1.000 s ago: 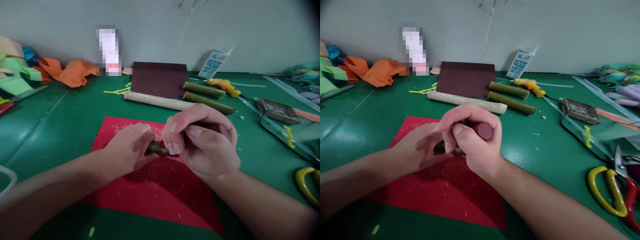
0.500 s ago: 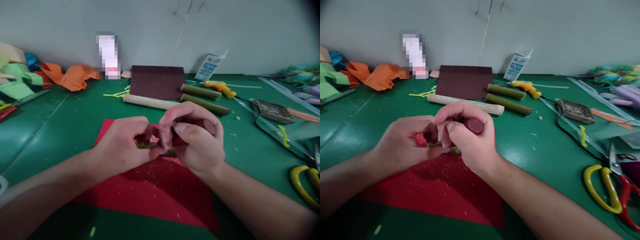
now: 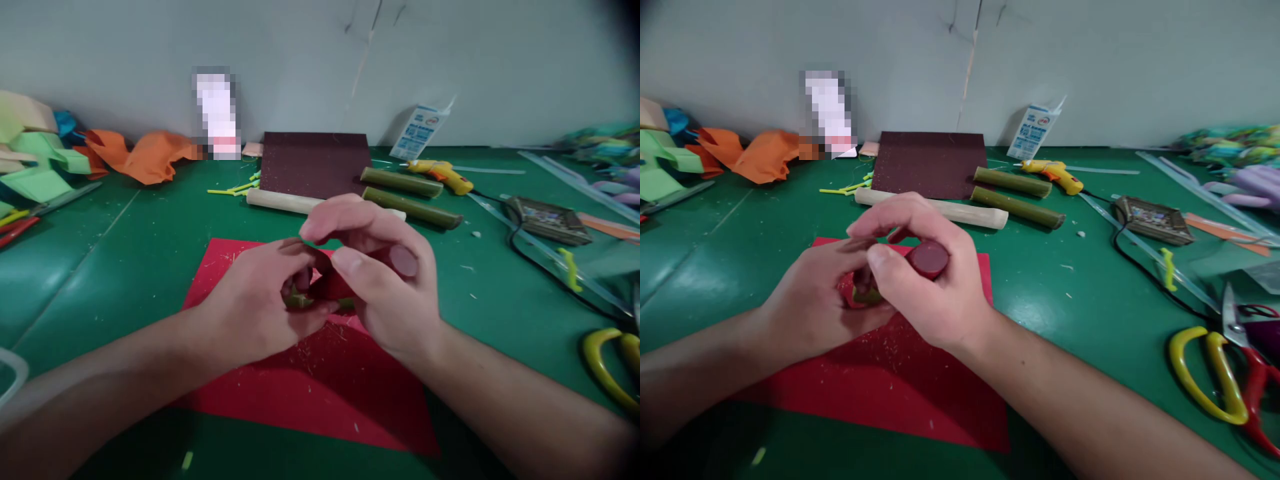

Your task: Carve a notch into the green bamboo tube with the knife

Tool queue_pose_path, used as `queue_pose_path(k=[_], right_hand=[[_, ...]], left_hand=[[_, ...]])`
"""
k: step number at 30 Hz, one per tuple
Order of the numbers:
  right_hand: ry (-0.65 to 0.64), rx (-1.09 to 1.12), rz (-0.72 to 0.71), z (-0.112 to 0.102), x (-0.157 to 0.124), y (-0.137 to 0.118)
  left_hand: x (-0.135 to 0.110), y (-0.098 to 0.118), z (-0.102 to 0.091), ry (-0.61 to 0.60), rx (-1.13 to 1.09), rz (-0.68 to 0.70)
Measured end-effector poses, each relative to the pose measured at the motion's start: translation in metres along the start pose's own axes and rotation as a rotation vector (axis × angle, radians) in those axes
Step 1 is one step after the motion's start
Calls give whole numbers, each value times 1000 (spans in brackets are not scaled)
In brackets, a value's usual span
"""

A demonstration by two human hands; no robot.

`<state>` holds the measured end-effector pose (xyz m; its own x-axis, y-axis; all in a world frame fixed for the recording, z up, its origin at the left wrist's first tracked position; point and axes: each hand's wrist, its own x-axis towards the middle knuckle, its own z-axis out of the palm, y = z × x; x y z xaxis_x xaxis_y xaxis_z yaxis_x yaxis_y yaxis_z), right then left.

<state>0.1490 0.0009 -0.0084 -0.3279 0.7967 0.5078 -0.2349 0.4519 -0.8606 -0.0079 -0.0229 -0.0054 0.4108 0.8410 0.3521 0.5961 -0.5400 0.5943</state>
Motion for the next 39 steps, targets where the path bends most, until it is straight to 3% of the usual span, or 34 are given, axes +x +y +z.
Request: queue_pose_path(k=[3, 6, 8, 11, 13, 16, 21, 26, 31, 39], right_hand=[[45, 89, 92, -5, 2, 1], [170, -98, 251, -13, 6, 7], [-40, -386, 364, -17, 8, 11], [-358, -701, 357, -19, 5, 17], [-458, -828, 302, -19, 0, 21], [-509, -909, 215, -18, -6, 29], [-528, -909, 135, -17, -11, 42], [-490, -946, 97, -13, -13, 41], [-460, -911, 87, -9, -15, 38], [-435, -859, 103, -8, -17, 38]], left_hand=[[0, 0, -4, 2, 10, -107], [0, -4, -8, 35, 1, -168], [-2, -9, -9, 67, 17, -169], [-7, -18, -10, 150, 53, -130], [-12, -23, -11, 177, 60, -100], [-17, -28, -13, 141, 58, -95], [-19, -27, -14, 71, -13, -78], [-17, -22, -9, 62, -7, -157], [-12, -22, -3, 87, -79, -185], [-15, -22, 4, 27, -231, -306]])
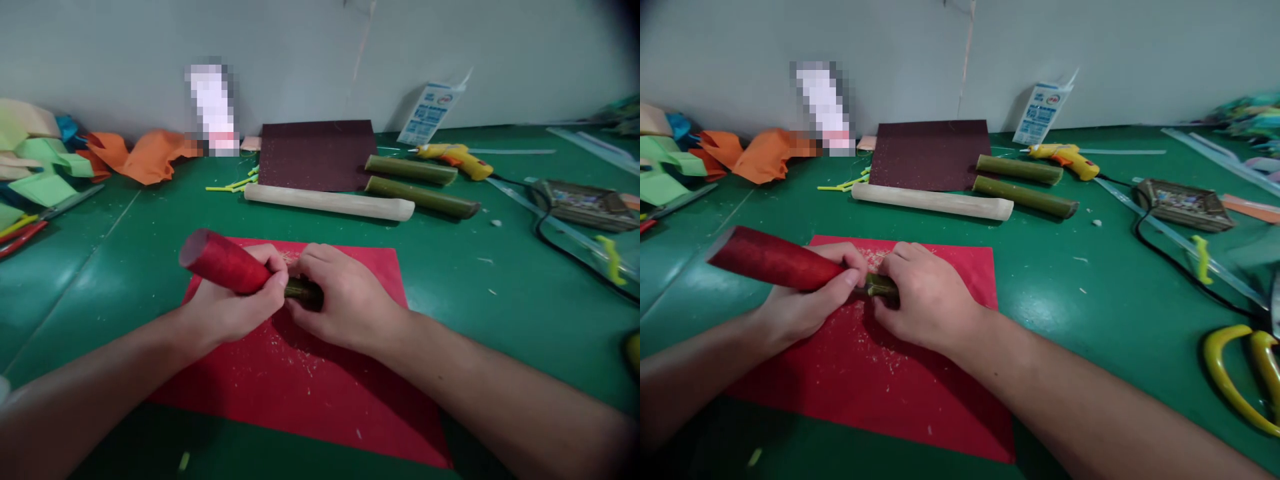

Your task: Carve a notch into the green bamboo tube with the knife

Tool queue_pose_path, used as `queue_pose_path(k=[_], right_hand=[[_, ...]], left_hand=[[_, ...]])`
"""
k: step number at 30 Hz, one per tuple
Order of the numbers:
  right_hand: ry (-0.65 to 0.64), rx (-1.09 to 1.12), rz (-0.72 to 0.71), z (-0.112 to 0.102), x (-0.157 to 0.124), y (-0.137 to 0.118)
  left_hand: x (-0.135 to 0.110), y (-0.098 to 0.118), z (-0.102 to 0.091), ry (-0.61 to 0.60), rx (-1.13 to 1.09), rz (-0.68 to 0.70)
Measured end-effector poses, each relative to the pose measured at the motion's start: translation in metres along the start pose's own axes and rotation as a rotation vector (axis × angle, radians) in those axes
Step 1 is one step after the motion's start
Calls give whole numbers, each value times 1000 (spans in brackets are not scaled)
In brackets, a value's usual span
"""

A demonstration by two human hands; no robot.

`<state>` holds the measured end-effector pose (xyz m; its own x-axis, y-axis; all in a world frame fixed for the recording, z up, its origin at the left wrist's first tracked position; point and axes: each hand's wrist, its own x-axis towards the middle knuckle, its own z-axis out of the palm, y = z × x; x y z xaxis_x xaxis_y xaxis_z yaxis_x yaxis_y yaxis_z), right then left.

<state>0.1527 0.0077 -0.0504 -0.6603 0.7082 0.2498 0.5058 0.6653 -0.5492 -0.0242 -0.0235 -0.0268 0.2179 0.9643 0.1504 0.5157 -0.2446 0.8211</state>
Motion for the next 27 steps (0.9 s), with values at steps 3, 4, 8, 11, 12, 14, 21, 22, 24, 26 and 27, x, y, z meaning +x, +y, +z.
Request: queue_pose_path(k=[3, 4, 8, 11, 12, 14, 21, 22, 24, 26, 27], right_hand=[[9, 9, 12, 0, 0, -2], [10, 15, 18, 1, 0, -2], [5, 40, 21, 1, 0, -4], [21, 40, 5, 2, 0, -3], [24, 37, 2, 2, 1, -3], [27, 32, 1, 3, 1, -3], [21, 22, -3, 4, 1, -2], [24, 21, -5, 4, 1, -2], [32, 21, -10, 5, 1, -3], [39, 17, -10, 6, 0, -3], [42, 14, -6, 7, 0, -3]], left_hand=[[-2, -2, 5, 118, -47, -70], [-2, -3, 6, 177, -71, -89], [-1, -7, 10, 250, -135, -104], [-2, -8, 9, 187, -140, -74], [-2, -9, 9, 179, -136, -68], [-4, -10, 8, 179, -127, -77], [-4, -10, 10, 193, -141, -122], [-4, -11, 11, 204, -141, -123], [-5, -13, 12, 238, -147, -120], [-6, -15, 14, 264, -150, -110], [-6, -16, 14, 269, -151, -101]])
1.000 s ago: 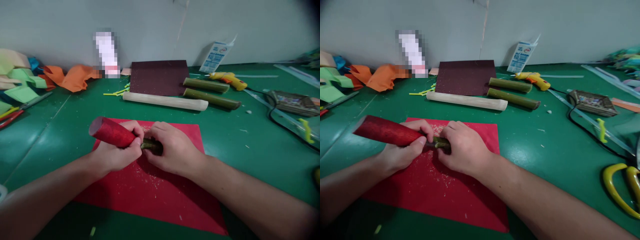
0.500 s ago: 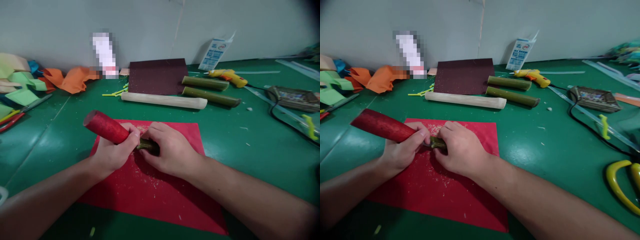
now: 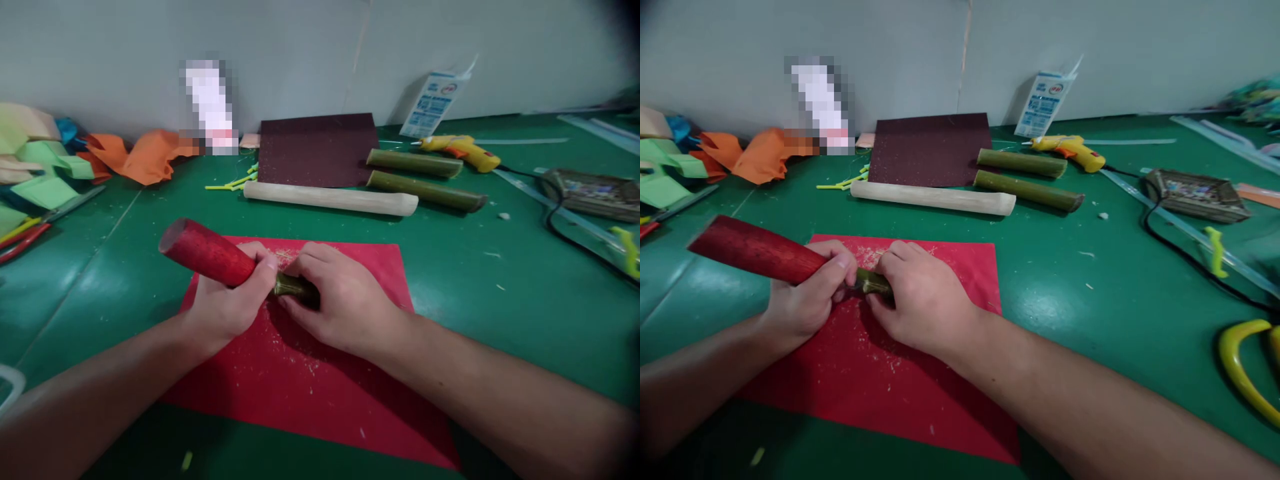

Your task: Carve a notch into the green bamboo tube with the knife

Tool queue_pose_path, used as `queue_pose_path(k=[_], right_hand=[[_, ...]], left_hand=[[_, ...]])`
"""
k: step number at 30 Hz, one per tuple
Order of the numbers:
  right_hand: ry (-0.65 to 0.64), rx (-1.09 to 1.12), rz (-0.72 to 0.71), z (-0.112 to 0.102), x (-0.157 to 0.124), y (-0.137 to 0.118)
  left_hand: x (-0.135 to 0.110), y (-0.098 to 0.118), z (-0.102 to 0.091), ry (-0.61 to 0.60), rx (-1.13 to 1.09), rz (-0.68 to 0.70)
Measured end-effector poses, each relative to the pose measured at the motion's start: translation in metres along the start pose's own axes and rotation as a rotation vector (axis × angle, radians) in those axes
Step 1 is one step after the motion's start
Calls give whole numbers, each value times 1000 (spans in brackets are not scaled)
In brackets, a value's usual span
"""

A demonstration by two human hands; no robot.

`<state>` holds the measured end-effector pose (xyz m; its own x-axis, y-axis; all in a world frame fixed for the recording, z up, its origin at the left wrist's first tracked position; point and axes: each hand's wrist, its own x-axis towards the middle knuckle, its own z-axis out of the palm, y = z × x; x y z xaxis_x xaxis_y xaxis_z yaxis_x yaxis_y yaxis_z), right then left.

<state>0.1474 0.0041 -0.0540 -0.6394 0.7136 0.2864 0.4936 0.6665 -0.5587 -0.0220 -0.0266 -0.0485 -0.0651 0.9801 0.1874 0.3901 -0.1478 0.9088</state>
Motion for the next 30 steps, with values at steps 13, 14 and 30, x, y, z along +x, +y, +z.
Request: queue_pose_path(k=[13, 14, 30], right_hand=[[60, -37, 8, 4, 0, 2], [73, -33, 2, 4, 0, 2], [65, 104, 51, 4, 2, 4]], left_hand=[[6, 9, 10, -44, 50, 8], [6, 7, 11, -77, 62, 19], [5, -6, 17, 44, 103, 68]])
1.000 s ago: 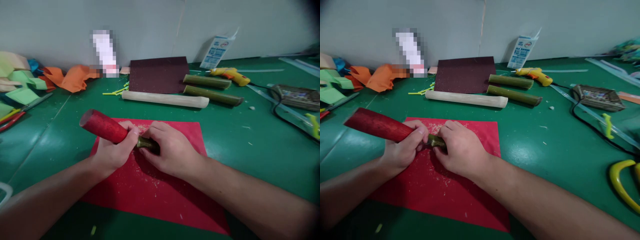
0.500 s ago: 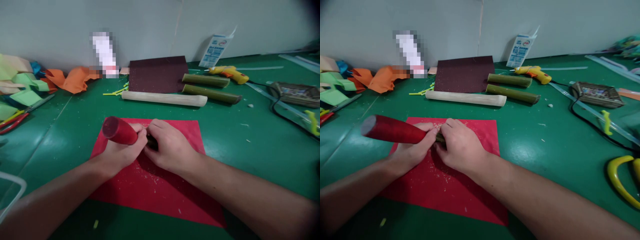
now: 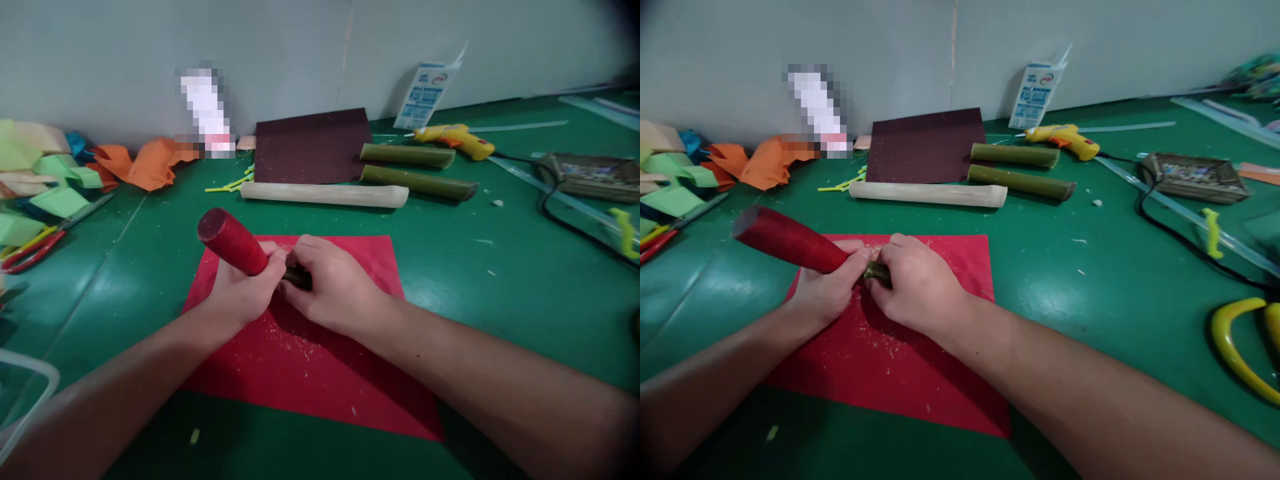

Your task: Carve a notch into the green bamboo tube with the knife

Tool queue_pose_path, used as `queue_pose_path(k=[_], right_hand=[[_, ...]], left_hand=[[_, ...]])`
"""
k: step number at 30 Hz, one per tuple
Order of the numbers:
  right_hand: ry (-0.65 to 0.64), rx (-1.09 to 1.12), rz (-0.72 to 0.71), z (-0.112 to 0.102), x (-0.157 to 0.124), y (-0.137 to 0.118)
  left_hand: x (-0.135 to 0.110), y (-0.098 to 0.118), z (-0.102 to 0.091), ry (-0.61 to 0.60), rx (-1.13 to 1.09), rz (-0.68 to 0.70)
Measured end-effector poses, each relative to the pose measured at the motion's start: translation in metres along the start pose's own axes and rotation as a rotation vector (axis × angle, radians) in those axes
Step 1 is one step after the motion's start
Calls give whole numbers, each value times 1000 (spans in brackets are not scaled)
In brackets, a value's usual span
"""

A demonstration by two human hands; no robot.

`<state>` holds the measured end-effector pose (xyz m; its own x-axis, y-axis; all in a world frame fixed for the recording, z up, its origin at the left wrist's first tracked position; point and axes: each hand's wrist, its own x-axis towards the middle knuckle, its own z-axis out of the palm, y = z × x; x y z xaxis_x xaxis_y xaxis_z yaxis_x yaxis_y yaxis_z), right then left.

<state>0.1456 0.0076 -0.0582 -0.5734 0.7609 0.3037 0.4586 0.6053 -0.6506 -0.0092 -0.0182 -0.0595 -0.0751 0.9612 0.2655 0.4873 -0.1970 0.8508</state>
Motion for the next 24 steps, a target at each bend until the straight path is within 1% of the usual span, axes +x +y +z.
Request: queue_pose_path(k=[2, 4, 8, 11, 16, 21, 23, 24], right_hand=[[-20, 14, 16, -1, 1, 0], [-39, 9, 20, -2, 3, 1], [-43, -22, 68, -3, 4, 1], [-55, -20, 100, -3, 4, 0], [-54, -35, 84, -4, 4, 0], [-49, -33, 73, -4, 3, -1], [-42, -41, 72, -3, 3, -1], [-36, -48, 71, -3, 3, -1]], left_hand=[[-2, -1, -1, -24, 16, 41], [-3, 1, -2, -29, -23, 41], [1, 6, 0, 63, -164, -92], [6, 9, 1, 88, -205, -145], [8, 10, 1, -5, -187, -121], [8, 11, 1, -28, -113, -88], [9, 12, -3, -83, -86, -79], [10, 14, -6, -134, -83, -76]])
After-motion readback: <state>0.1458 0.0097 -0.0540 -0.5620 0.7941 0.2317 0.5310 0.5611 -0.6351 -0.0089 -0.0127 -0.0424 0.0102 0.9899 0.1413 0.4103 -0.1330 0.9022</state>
